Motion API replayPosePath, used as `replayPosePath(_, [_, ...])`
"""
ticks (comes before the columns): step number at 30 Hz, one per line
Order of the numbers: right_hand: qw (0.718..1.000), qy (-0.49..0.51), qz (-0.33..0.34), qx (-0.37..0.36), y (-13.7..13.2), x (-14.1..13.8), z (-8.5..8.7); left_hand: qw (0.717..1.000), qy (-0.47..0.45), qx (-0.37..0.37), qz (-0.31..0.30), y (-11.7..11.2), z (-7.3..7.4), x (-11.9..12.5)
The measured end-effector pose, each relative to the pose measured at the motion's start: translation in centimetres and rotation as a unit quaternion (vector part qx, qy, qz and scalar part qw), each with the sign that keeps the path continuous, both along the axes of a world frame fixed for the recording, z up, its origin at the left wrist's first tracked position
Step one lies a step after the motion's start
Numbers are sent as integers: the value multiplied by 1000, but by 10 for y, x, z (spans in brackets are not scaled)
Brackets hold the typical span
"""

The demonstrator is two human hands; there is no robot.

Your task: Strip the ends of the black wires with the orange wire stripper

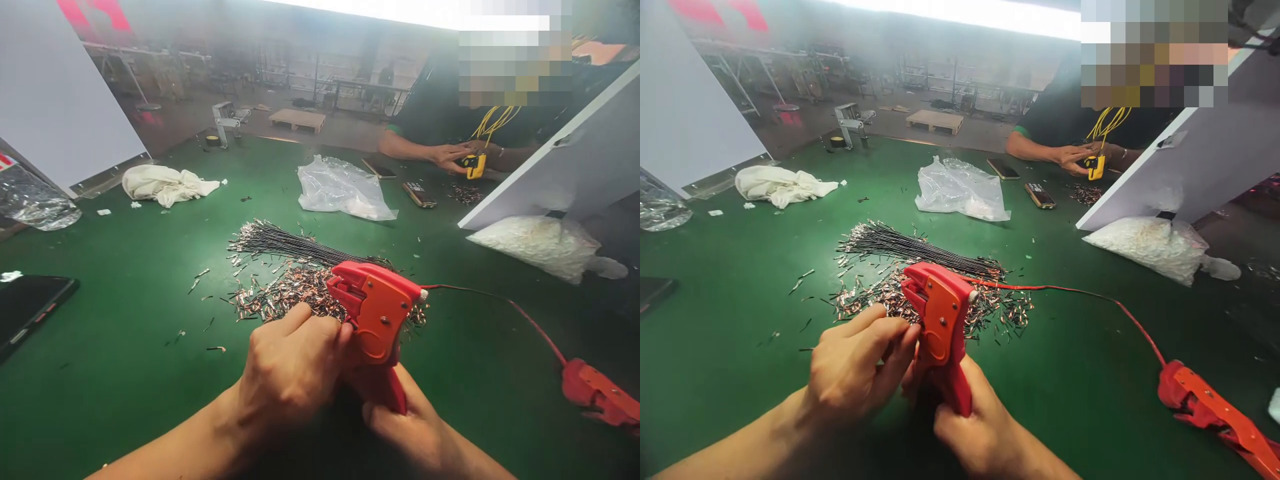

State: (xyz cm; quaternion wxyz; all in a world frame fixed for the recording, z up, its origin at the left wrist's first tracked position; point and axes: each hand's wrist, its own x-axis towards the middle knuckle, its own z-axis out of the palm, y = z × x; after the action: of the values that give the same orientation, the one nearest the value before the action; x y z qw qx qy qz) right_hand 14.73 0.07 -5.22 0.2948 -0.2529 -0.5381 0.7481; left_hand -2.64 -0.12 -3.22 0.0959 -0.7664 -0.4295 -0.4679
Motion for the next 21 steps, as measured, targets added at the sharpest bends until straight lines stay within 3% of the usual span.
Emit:
replayPosePath(7, [999, 13, 2, -36, 0, -5, 0, 999, 22, -15, -33, -3, -2, -1])
replayPosePath(12, [999, -34, -22, -15, -5, -4, -7, 998, 58, -7, 21, -4, -3, 2])
replayPosePath(17, [997, 19, -11, -68, -12, -8, -18, 997, 45, -32, 45, -5, -6, 4])
replayPosePath(21, [988, 49, -31, -142, -16, -15, -16, 997, 25, -56, 46, -7, -9, 4])
